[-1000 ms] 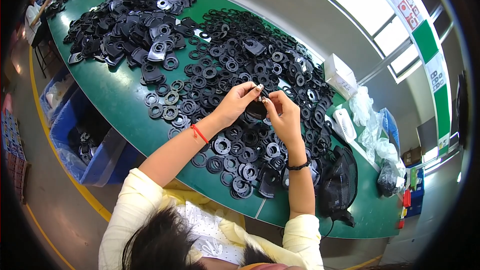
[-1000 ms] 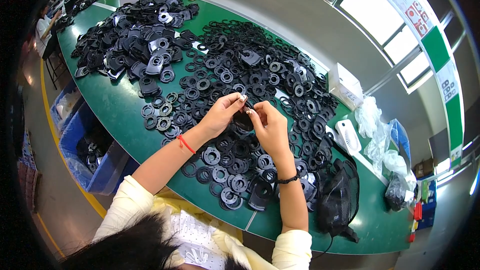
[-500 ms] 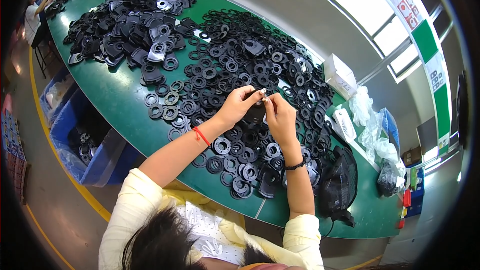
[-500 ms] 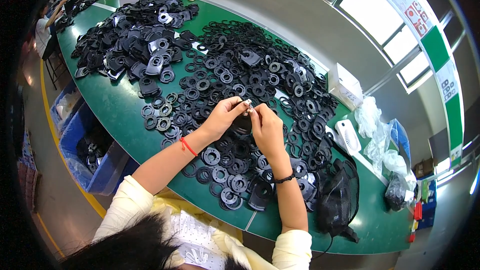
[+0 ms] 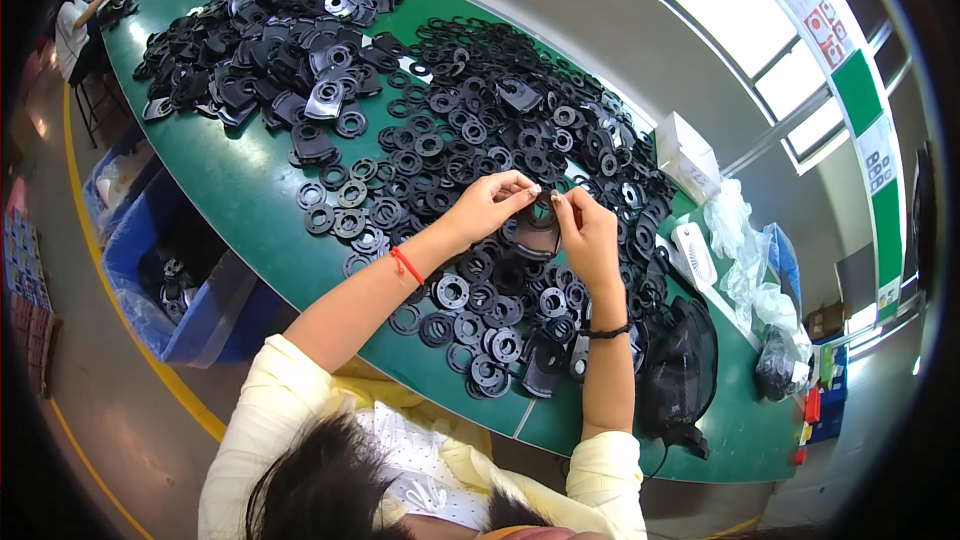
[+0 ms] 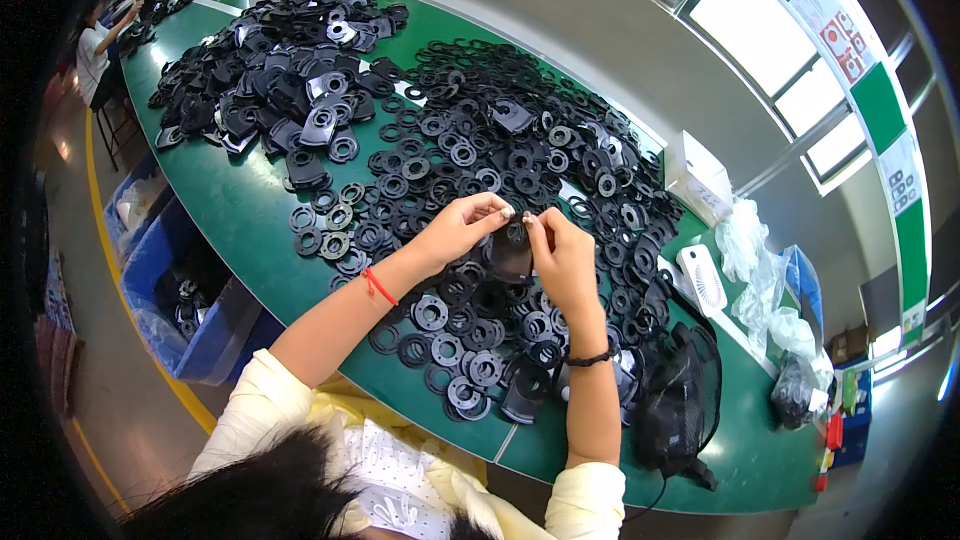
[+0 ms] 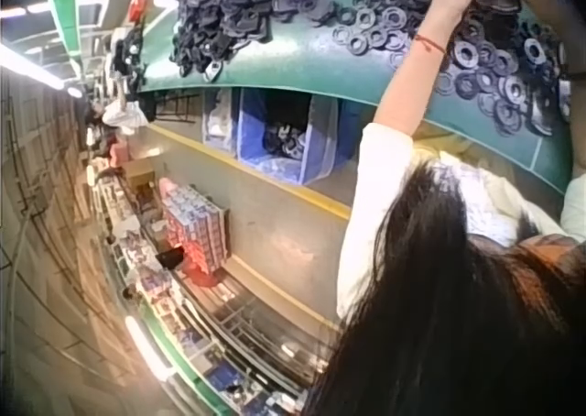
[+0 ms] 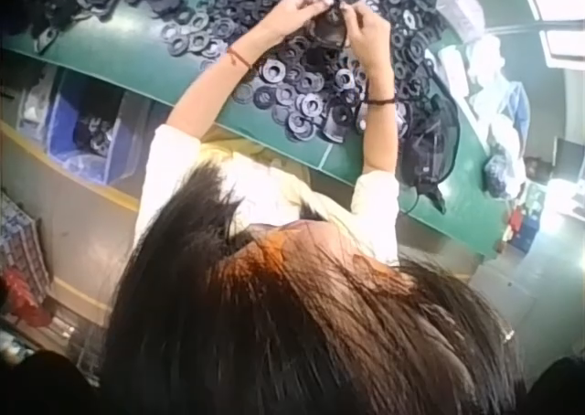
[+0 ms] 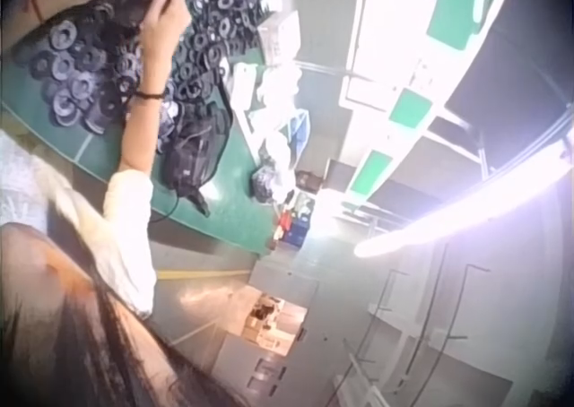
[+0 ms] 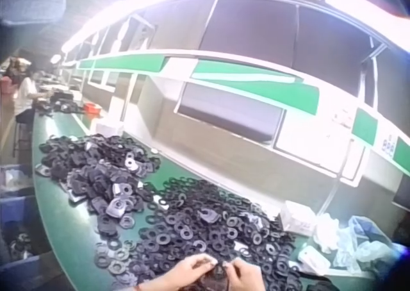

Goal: Sorting and inspecting black plastic components on a workbench.

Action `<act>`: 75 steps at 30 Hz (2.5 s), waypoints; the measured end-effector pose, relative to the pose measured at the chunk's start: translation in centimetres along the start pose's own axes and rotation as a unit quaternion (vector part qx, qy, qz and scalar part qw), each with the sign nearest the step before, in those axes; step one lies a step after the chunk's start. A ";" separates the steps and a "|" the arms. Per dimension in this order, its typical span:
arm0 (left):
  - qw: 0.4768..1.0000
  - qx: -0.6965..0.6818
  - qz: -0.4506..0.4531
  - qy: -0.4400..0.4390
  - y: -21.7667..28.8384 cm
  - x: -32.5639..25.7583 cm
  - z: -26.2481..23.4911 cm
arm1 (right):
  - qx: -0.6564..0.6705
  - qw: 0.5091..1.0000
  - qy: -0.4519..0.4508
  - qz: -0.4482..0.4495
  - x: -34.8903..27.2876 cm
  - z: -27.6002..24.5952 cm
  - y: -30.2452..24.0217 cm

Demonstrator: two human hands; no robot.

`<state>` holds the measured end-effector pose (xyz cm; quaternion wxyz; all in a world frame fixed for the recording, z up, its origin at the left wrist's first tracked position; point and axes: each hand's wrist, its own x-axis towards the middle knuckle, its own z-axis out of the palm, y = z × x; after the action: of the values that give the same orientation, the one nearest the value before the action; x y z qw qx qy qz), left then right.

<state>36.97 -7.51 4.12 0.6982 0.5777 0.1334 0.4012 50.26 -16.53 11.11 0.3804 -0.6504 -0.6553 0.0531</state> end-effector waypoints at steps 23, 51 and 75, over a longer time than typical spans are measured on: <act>0.897 -0.330 -0.005 0.295 0.9 1.6 -10.9 | -0.292 0.915 -0.090 0.266 -3.0 -11.3 17.1; 0.986 -0.079 -0.107 0.098 1.7 0.5 -3.6 | -0.237 0.943 -0.104 0.209 -2.7 -7.9 17.5; 0.986 0.000 -0.150 -0.066 -1.1 -0.5 -0.7 | -0.054 0.969 -0.241 0.001 -1.4 -6.1 1.8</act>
<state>36.59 -7.38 2.79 0.7580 0.5761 0.1724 0.2528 55.03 -20.09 13.84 0.1752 -0.6387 -0.7288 0.1735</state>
